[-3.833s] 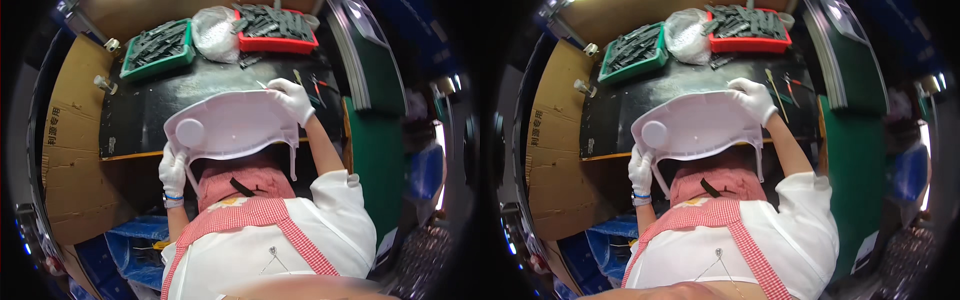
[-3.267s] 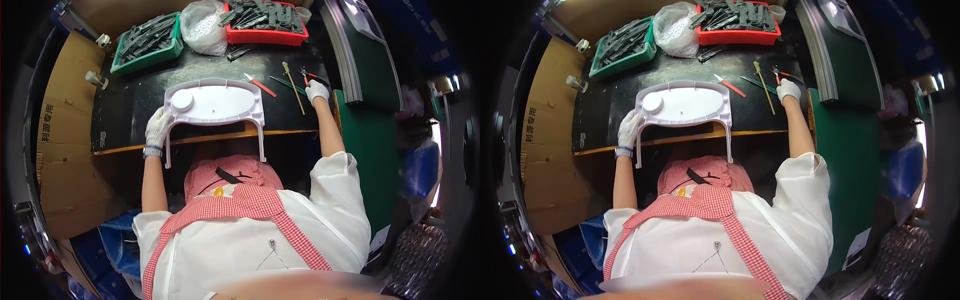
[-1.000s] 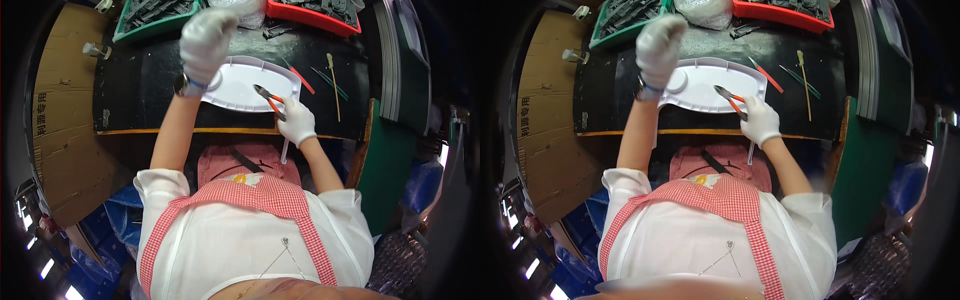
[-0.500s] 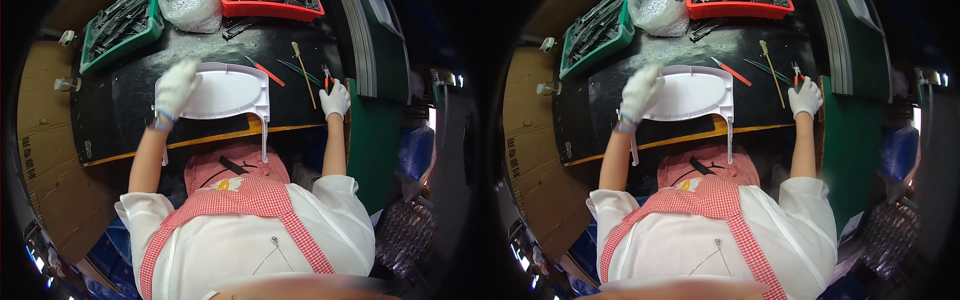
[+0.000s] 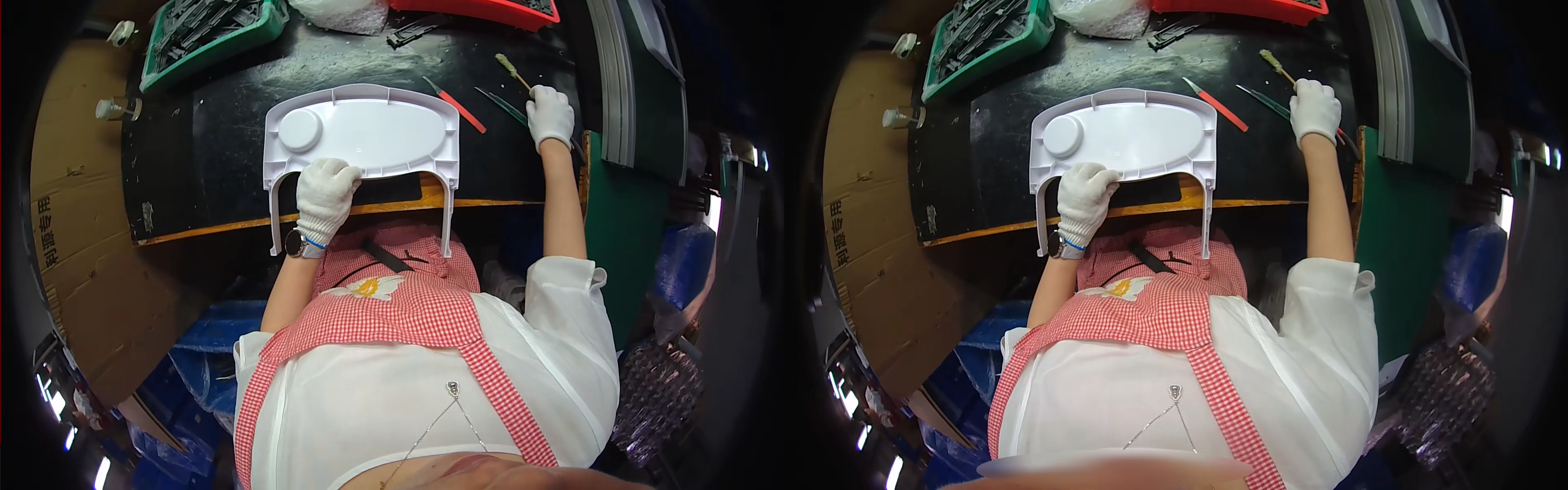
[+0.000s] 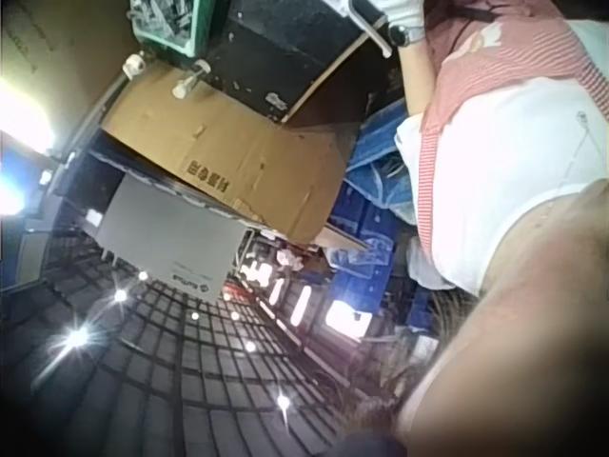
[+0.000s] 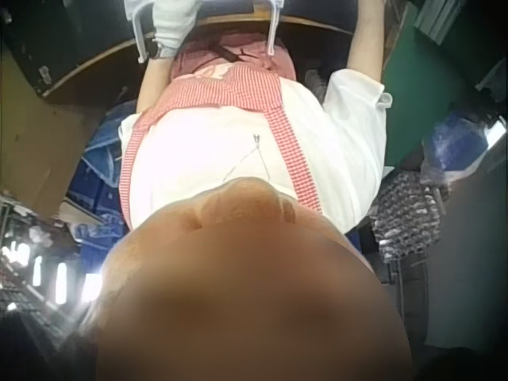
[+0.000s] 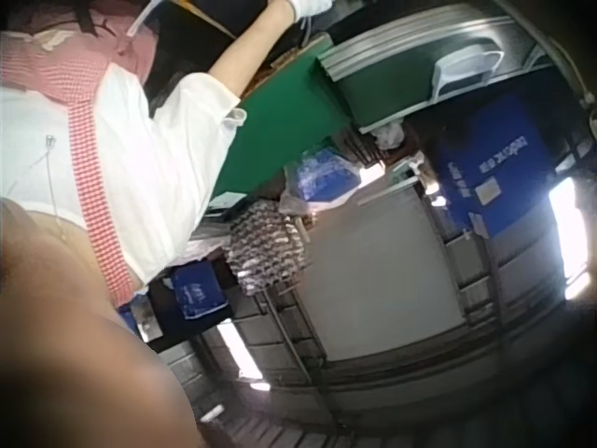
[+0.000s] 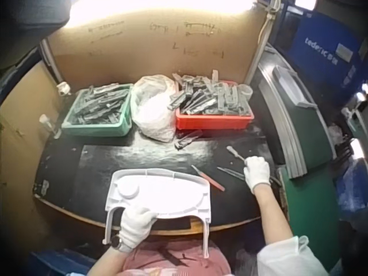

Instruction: The recorder is using a small hand tool to remove excess plastic material from white injection-molded components at a factory workstation.

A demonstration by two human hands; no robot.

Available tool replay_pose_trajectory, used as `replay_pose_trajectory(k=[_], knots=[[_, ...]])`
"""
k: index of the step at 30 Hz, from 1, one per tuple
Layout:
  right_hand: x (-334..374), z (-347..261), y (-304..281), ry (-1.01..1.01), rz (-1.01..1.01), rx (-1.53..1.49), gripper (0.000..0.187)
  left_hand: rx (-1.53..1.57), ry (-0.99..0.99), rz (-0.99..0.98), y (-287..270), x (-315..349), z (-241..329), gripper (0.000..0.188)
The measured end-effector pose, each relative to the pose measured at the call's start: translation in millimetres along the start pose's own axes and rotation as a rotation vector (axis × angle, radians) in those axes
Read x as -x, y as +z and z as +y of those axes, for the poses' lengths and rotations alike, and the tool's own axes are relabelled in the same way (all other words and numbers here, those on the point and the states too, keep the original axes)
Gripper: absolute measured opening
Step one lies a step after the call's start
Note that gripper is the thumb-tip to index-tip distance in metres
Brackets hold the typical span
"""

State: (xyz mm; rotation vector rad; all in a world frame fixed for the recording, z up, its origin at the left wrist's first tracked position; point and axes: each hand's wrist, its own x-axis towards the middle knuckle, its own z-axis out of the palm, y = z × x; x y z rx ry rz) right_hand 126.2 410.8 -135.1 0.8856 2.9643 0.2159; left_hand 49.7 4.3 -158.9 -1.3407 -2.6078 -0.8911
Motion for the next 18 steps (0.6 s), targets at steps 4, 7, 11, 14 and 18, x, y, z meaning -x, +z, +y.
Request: replay_pose_trajectory(k=[4,7,11,14,18], knots=[[11,-13,28,-0.127,-0.178,-0.012,0.033,0.020,0.005,0.046,0,3,1,0.014],[19,-18,41,-0.064,-0.129,-0.253,0.035,0.081,-0.010,0.044,1,4,-3,0.014],[62,-77,-2,-0.308,-0.048,-0.761,0.044,0.353,-0.258,0.083,-7,8,-2,0.013],[85,-122,-8,-0.670,-0.047,-0.604,0.049,0.270,-0.351,0.125,0,1,-2,0.027],[83,-152,2,-0.785,-0.099,-0.594,0.039,0.072,-0.386,0.123,12,-20,7,0.060]])
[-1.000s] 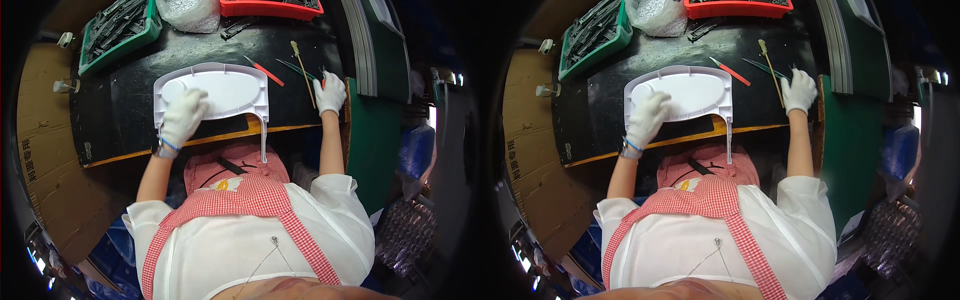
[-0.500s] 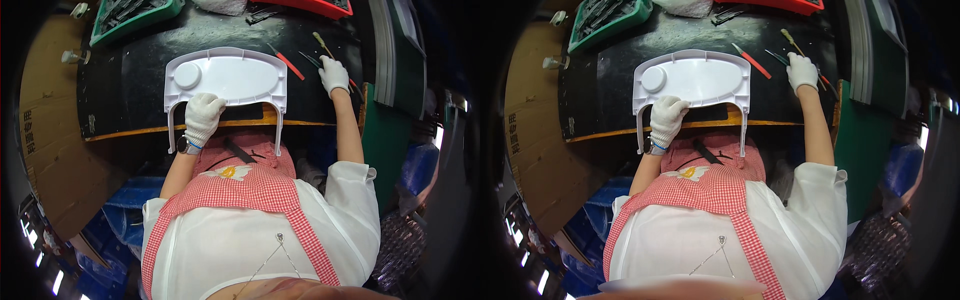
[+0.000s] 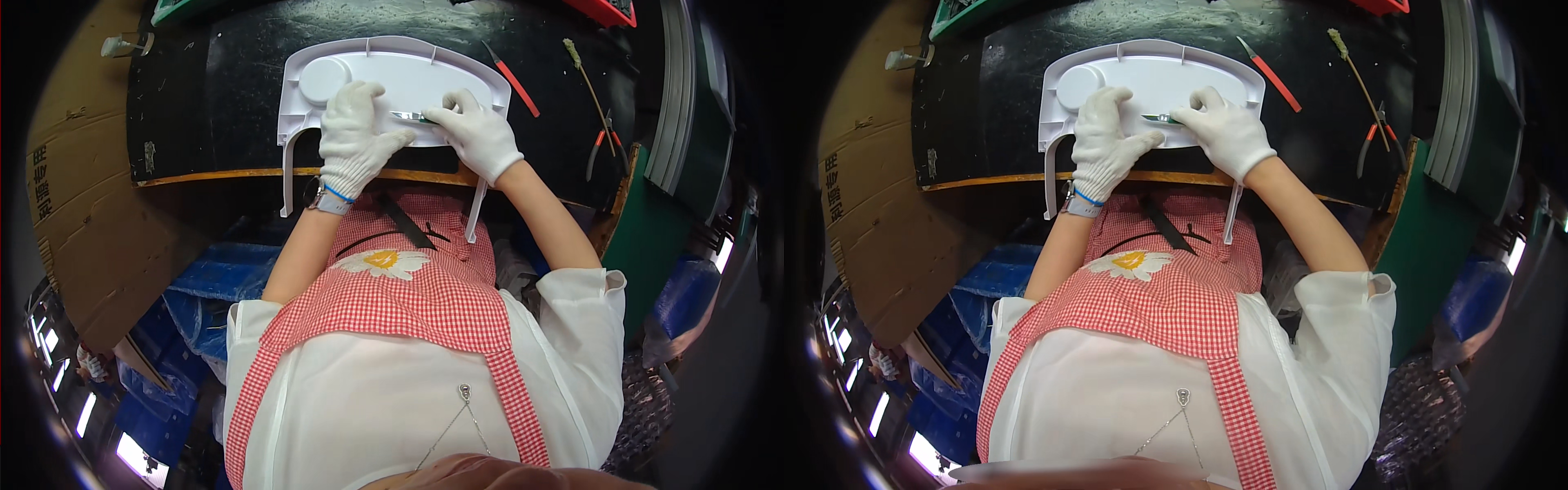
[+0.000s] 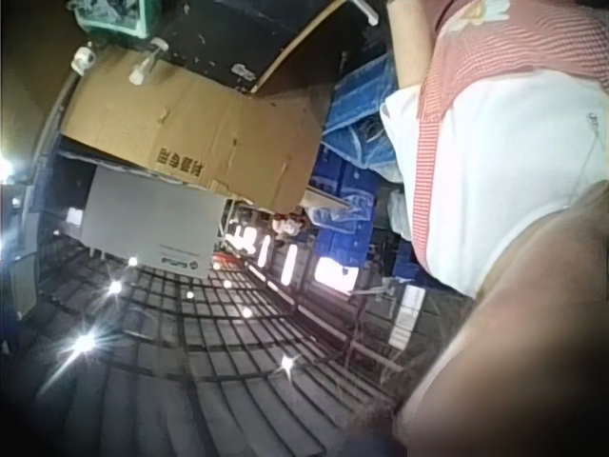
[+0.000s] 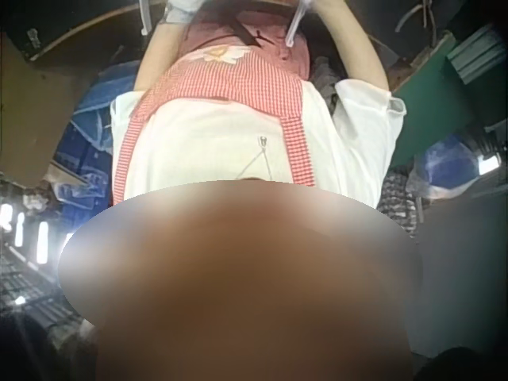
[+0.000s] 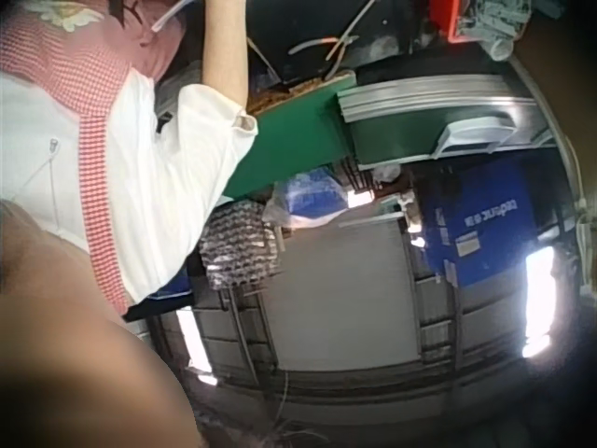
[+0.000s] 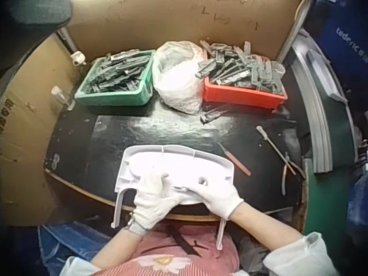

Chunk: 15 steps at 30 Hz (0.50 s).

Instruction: The recorder is using a small hand tool to remove excess plastic material from white injection-molded components at a factory workstation.

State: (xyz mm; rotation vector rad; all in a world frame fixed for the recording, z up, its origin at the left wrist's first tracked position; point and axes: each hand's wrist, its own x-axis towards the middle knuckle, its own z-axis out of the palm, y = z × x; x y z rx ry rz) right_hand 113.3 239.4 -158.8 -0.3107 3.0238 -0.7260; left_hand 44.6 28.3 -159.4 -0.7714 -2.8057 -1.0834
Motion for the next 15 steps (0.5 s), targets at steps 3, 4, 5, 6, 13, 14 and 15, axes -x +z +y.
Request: replay_pose_trajectory(k=[3,4,5,6,13,14,15], knots=[[-8,2,5,-0.020,-0.042,0.031,0.031,-0.137,-0.054,-0.057,9,-7,4,0.078],[-11,2,2,-0.040,-0.083,0.036,0.026,-0.173,-0.055,-0.059,10,-8,5,0.080],[-13,2,2,-0.059,-0.124,0.041,0.023,-0.208,-0.057,-0.062,12,-9,5,0.083],[-15,2,3,-0.056,-0.127,0.036,0.023,-0.209,-0.058,-0.068,14,-10,5,0.083],[-15,-13,17,-0.004,-0.147,0.005,0.020,-0.300,-0.103,-0.077,19,-8,3,0.090],[-14,-16,18,0.045,-0.140,0.008,0.020,-0.296,-0.097,-0.066,21,-8,2,0.089],[-13,-19,19,0.047,-0.146,0.003,0.020,-0.296,-0.102,-0.072,22,-8,1,0.089]])
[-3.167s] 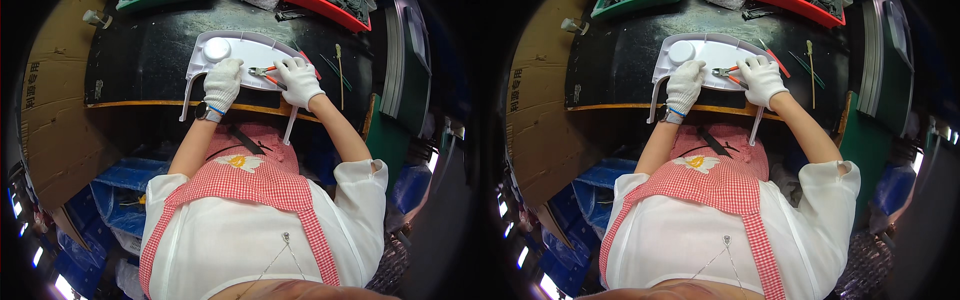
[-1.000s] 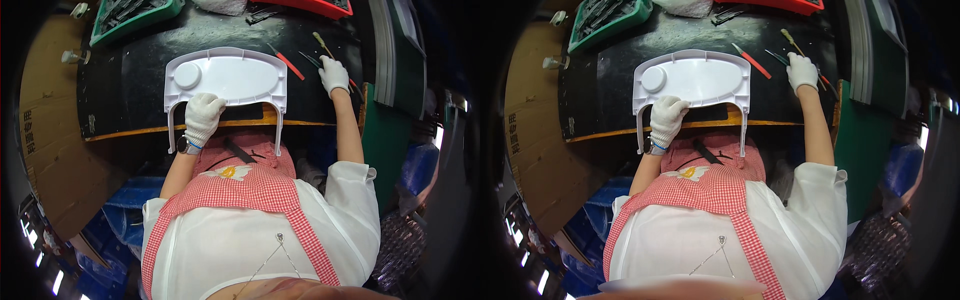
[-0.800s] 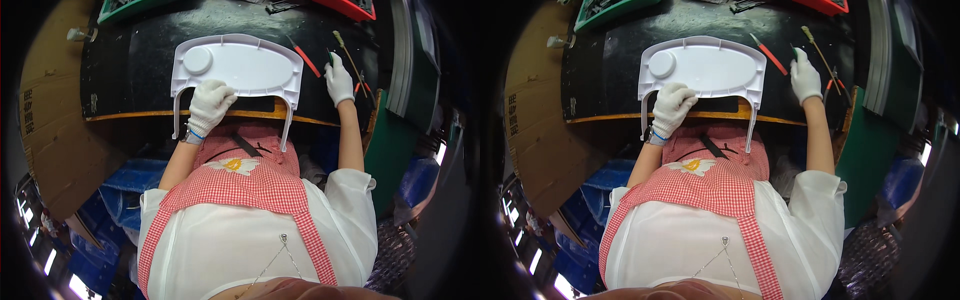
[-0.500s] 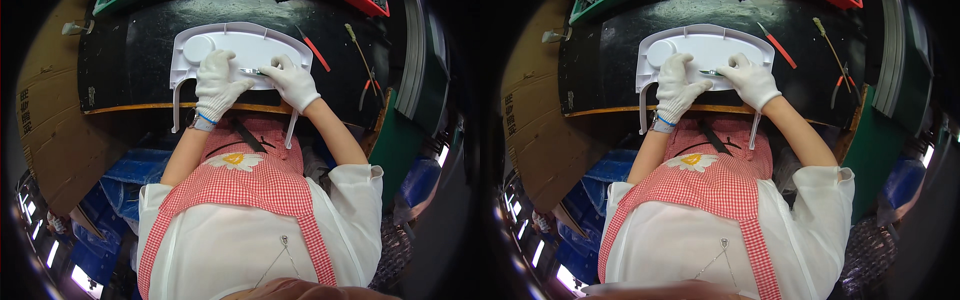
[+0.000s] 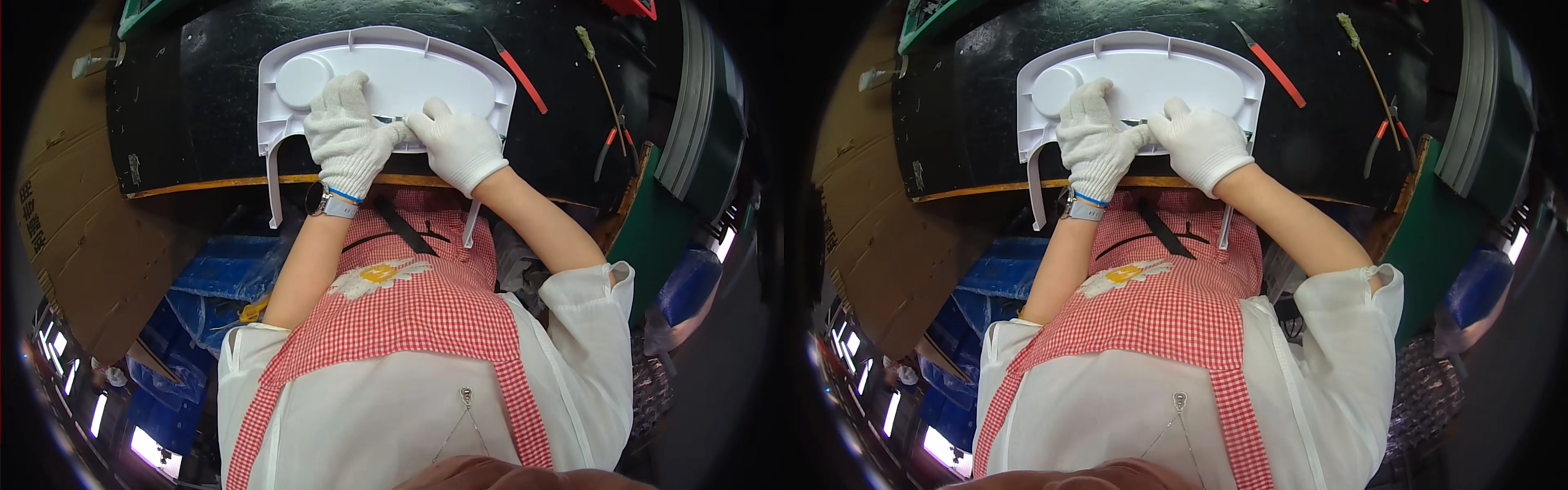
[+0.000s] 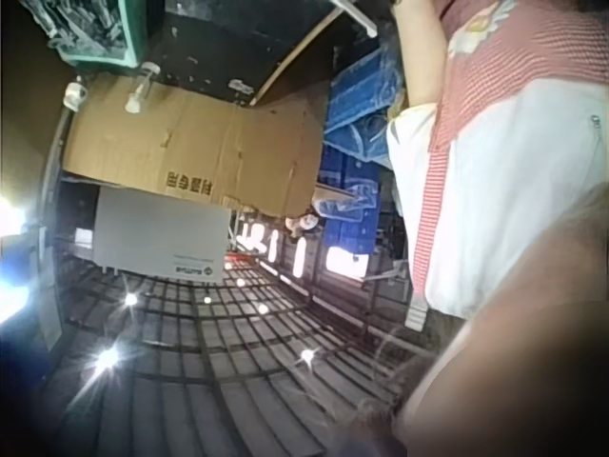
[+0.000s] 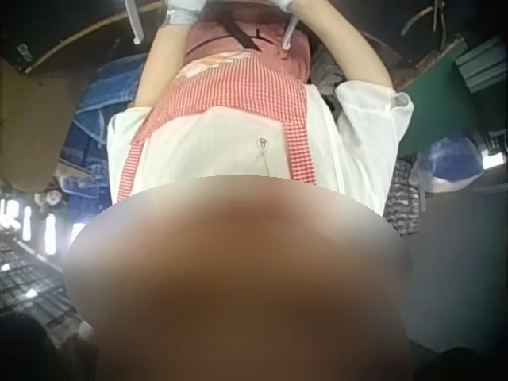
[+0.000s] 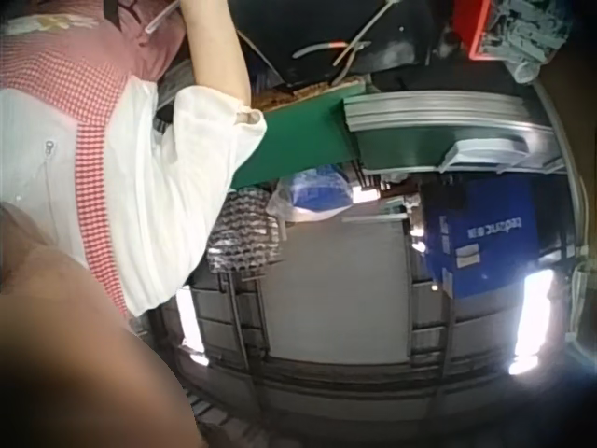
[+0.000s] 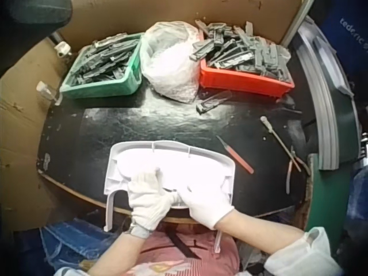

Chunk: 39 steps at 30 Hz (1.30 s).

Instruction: The recorder is using a small hand tool to remove excess plastic material from white injection-molded components at a factory workstation.

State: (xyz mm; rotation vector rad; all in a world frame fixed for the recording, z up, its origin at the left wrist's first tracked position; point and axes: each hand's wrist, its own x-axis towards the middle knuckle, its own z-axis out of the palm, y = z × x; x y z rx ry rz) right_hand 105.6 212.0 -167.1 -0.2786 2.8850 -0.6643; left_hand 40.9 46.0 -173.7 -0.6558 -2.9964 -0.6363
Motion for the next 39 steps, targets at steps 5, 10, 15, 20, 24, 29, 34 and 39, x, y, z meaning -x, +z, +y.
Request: replay_pose_trajectory(k=[5,10,15,20,24,29,34,39], knots=[[4,-11,0,0.117,0.037,-0.013,0.022,-0.006,0.021,0.061,0,-1,2,0.091],[3,7,-3,-0.017,0.049,-0.014,0.020,-0.042,0.033,0.044,1,-2,3,0.090],[-14,31,-12,-0.265,-0.034,0.037,0.017,-0.085,0.001,0.009,0,-3,8,0.089],[-7,9,-4,-0.080,0.031,0.016,0.017,-0.089,-0.035,0.016,3,-1,5,0.090],[-1,-2,0,-0.012,0.034,0.028,0.020,-0.077,-0.034,0.026,5,0,2,0.091],[1,-7,2,0.032,0.030,0.044,0.024,-0.070,-0.040,-0.012,3,0,4,0.089],[2,-11,4,0.063,0.072,0.039,0.024,-0.066,-0.063,-0.034,2,-2,4,0.088],[5,-14,7,0.134,0.113,0.084,0.023,-0.050,-0.048,-0.017,-1,-4,7,0.084]])
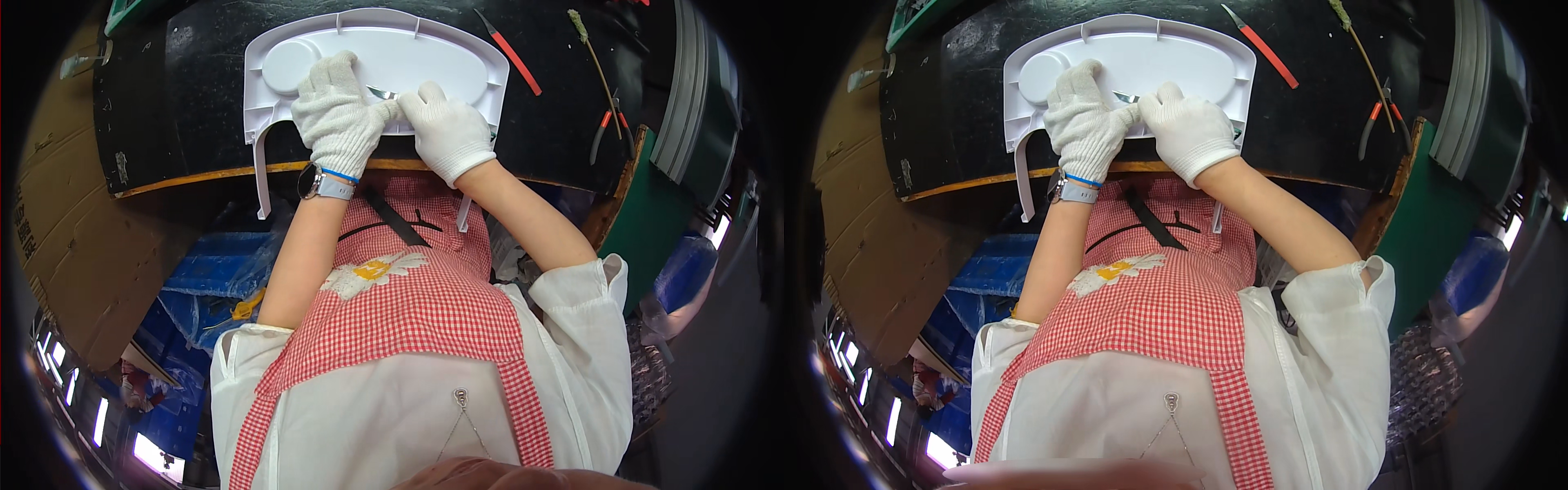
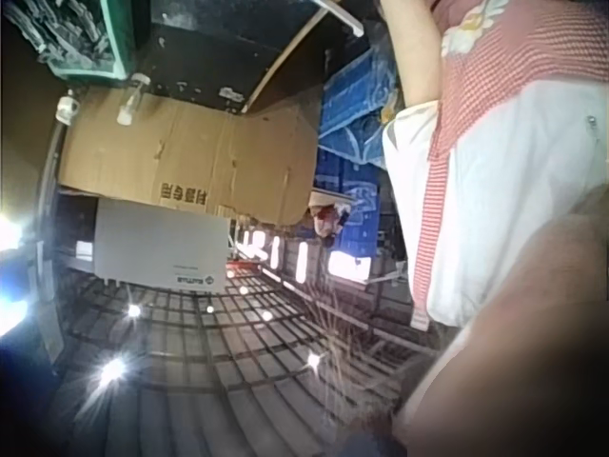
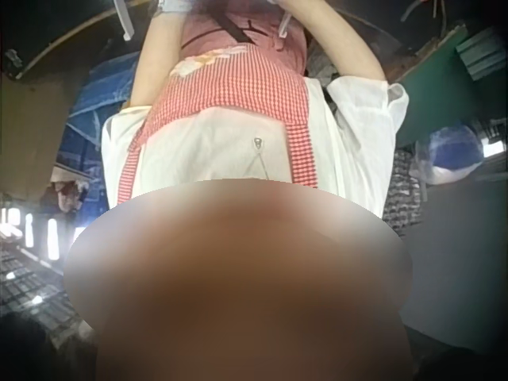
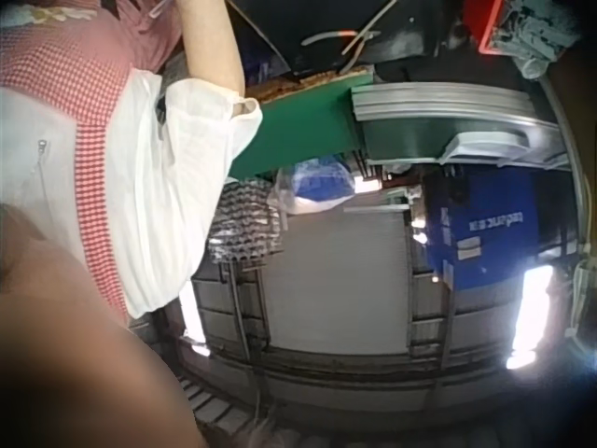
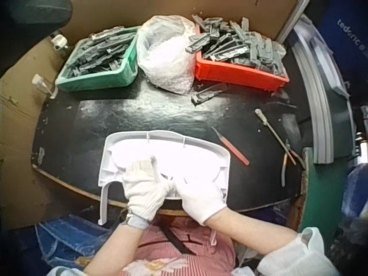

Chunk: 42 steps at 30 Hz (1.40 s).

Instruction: The recorder is using a small hand tool to remove excess plastic material from white injection-molded components at a factory workstation.

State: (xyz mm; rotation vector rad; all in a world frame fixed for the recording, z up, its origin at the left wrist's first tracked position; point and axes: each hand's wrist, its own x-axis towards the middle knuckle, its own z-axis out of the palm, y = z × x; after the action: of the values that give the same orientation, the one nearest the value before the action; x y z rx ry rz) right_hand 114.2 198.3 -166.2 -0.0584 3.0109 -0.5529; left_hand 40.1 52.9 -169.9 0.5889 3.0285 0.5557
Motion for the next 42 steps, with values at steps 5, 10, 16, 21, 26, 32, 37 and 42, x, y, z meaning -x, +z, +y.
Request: replay_pose_trajectory(k=[5,10,16,21,26,32,37,42], knots=[[6,7,-12,0.135,0.014,-0.268,0.024,0.156,0.046,-0.065,-12,-2,-5,0.079],[27,77,-53,0.482,0.402,-0.171,0.026,0.174,0.115,0.192,-64,25,-51,0.070],[29,171,-68,0.577,0.326,0.374,0.035,0.034,-0.147,-0.041,-65,47,-126,0.040],[7,233,-77,0.745,0.134,0.450,0.025,0.935,-0.418,-0.078,-141,20,-74,0.043],[-23,239,-150,0.627,0.278,0.326,0.021,0.853,-0.324,-0.069,-221,5,-50,0.063],[-66,319,-253,0.731,0.376,0.558,0.023,0.903,-0.399,-0.062,-194,3,-106,0.063],[-142,358,-294,0.704,0.303,0.822,0.023,1.001,-0.526,-0.024,-183,7,-128,0.068],[-217,382,-294,0.738,0.209,0.884,0.023,0.993,-0.620,0.013,-159,7,-160,0.071]])
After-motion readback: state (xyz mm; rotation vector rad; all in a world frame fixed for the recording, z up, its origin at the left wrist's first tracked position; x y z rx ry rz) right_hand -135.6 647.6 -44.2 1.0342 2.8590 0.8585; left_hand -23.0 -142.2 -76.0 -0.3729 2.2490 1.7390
